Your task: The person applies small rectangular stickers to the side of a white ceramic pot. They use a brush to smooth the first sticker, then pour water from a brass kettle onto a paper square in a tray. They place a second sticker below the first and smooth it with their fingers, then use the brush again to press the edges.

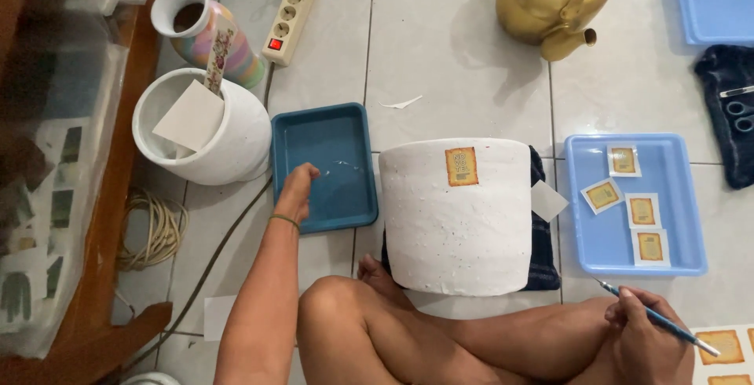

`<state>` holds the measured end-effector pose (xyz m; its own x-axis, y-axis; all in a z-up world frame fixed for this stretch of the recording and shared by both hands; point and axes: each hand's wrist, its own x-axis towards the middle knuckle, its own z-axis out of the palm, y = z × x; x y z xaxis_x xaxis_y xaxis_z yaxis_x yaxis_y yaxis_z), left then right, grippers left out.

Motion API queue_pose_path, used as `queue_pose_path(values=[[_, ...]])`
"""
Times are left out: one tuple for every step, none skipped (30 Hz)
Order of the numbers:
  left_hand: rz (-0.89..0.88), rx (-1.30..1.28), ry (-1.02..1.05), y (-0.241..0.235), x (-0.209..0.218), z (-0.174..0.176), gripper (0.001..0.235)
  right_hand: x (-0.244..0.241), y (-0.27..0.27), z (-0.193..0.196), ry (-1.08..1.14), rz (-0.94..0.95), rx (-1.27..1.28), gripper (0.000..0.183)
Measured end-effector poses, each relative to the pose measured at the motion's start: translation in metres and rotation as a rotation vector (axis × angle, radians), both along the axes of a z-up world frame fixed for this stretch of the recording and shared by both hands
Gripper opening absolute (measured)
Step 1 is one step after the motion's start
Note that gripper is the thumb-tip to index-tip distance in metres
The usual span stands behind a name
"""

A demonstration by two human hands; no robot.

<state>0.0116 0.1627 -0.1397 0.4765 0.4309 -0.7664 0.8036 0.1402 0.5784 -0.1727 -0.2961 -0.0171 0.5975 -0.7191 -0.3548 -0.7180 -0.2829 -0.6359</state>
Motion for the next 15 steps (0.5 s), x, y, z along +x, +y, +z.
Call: queue_pose_path(values=[[-0.001,0.001,0.001,-0.003,-0.001,0.011,0.049,0.000,-0.001,-0.001,0.001,-0.001,0.001,0.022],[-0.018,0.010,-0.018,-0.005,-0.002,0.022,0.047,0.000,-0.002,-0.002,0.002,-0.004,0.007,0.020],[-0.036,0.019,-0.037,-0.008,-0.003,0.033,0.045,0.001,-0.003,-0.002,0.004,-0.006,0.014,0.019],[-0.038,0.024,-0.039,-0.006,-0.003,0.029,0.045,-0.003,-0.010,-0.021,0.002,-0.009,0.018,0.019],[-0.036,0.050,-0.079,-0.005,-0.002,0.025,0.044,-0.007,-0.016,-0.039,-0.156,0.003,0.085,0.014],[-0.037,0.074,-0.118,-0.005,-0.001,0.021,0.044,-0.012,-0.023,-0.057,-0.313,0.012,0.149,0.010],[-0.042,0.076,-0.119,-0.009,-0.005,0.023,0.044,-0.010,-0.019,-0.043,-0.314,0.008,0.150,0.010],[-0.136,0.162,-0.150,-0.012,-0.007,0.026,0.037,-0.007,-0.014,-0.029,-0.187,0.056,0.062,0.012],[-0.230,0.248,-0.181,-0.015,-0.009,0.029,0.030,-0.004,-0.010,-0.015,-0.061,0.104,-0.026,0.015],[-0.233,0.249,-0.185,-0.014,-0.015,0.026,0.030,0.001,-0.004,0.001,-0.064,0.101,-0.025,0.015],[-0.276,0.425,-0.142,-0.014,-0.021,0.023,0.034,0.005,0.001,0.018,0.072,0.140,-0.060,0.017],[-0.322,0.597,-0.099,-0.016,-0.026,0.020,0.038,0.009,0.006,0.034,0.209,0.173,-0.097,0.022],[-0.327,0.595,-0.103,-0.019,-0.037,0.025,0.038,0.004,0.001,0.024,0.207,0.166,-0.098,0.022],[-0.282,0.629,0.031,-0.023,-0.046,0.032,0.045,0.000,-0.004,0.015,0.132,0.221,-0.166,0.020],[-0.235,0.663,0.165,-0.026,-0.055,0.039,0.057,-0.004,-0.009,0.005,0.056,0.275,-0.235,0.017]])
